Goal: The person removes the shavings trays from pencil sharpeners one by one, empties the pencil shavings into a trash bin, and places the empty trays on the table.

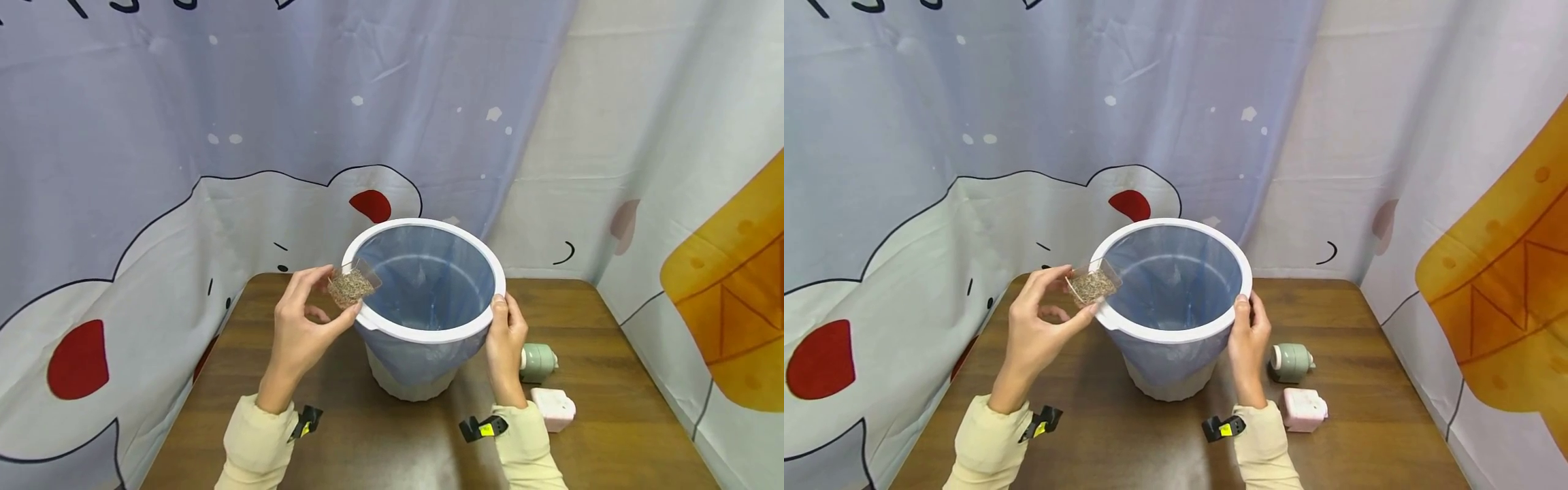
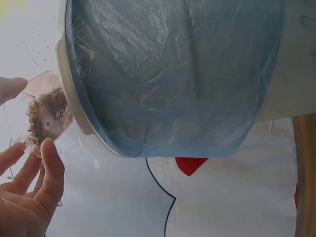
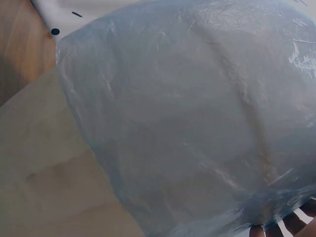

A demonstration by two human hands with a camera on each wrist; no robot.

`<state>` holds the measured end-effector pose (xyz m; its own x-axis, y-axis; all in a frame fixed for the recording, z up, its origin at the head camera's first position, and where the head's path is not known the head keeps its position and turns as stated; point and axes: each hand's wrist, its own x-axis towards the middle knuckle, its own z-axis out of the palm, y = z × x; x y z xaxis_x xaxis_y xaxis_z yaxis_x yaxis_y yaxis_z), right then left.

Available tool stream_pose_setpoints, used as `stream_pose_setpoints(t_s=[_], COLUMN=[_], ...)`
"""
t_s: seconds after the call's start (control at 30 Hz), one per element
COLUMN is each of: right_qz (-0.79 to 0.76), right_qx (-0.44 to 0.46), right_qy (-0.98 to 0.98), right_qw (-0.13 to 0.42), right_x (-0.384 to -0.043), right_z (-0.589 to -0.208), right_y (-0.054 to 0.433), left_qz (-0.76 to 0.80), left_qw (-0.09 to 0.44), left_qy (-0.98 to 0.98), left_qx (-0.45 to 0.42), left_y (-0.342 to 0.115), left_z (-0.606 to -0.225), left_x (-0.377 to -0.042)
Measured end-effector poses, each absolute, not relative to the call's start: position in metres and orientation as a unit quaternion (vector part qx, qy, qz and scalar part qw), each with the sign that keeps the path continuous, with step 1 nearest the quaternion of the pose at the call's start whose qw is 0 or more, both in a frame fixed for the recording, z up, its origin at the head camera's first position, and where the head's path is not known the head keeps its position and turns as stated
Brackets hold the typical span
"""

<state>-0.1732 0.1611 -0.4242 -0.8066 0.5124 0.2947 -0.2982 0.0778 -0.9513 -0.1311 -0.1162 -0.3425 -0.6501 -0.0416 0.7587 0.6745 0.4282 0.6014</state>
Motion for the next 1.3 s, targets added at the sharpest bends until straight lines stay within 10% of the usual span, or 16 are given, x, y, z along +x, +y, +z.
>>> stream_pose_setpoints(t_s=[1.3], right_qz=[0.675], right_qx=[-0.072], right_qy=[-0.672], right_qw=[0.295], right_x=[-0.156], right_z=[-0.398], right_y=[0.151], left_qz=[-0.406], left_qw=[0.371], left_qy=[-0.795], left_qx=[-0.255], left_y=[-0.109], left_z=[-0.35], left_x=[-0.147])
